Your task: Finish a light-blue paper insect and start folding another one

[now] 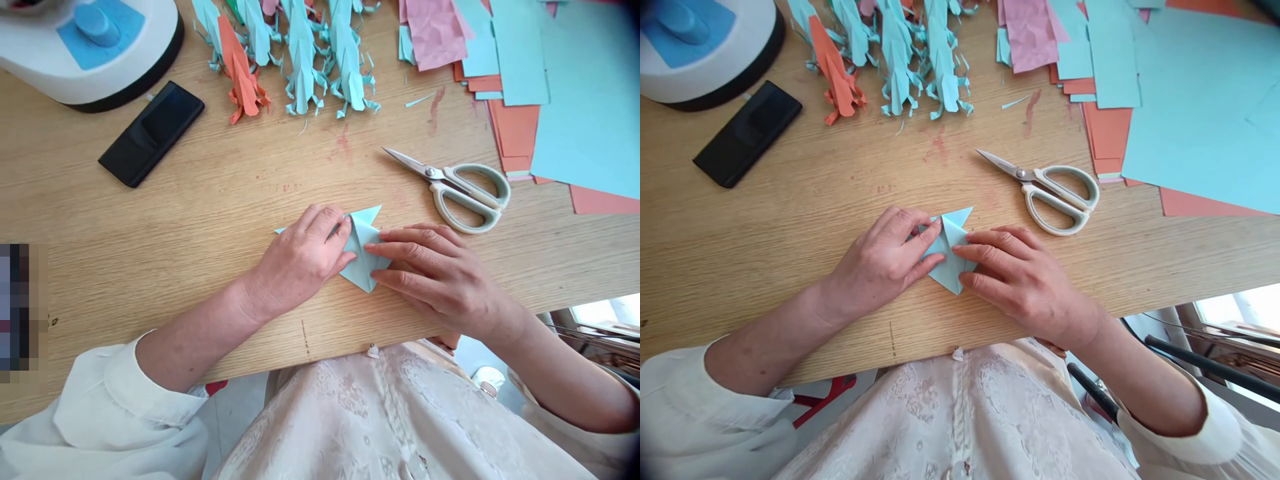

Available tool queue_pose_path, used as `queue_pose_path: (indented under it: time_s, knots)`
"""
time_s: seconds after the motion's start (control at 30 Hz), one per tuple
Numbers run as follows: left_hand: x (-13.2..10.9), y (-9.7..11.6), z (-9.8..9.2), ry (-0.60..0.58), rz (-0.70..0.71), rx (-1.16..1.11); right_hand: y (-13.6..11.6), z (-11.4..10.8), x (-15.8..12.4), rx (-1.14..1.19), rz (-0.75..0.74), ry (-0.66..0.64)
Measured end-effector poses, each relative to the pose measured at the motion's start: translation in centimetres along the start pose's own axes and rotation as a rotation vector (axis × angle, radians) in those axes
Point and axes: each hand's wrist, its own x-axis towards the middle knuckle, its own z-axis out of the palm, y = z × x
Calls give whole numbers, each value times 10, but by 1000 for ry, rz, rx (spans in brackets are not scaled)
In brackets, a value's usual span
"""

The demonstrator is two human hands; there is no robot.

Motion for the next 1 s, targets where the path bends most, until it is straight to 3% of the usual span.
queue_pose_path:
  time_s: [0.5, 1.0]
  knots:
    - [-1, 0, -1, 67, 72, 141, -3, 2, 2, -58, -23, 15]
    - [-2, 0, 0, 52, 56, 146, -2, 3, 2, -33, -25, 28]
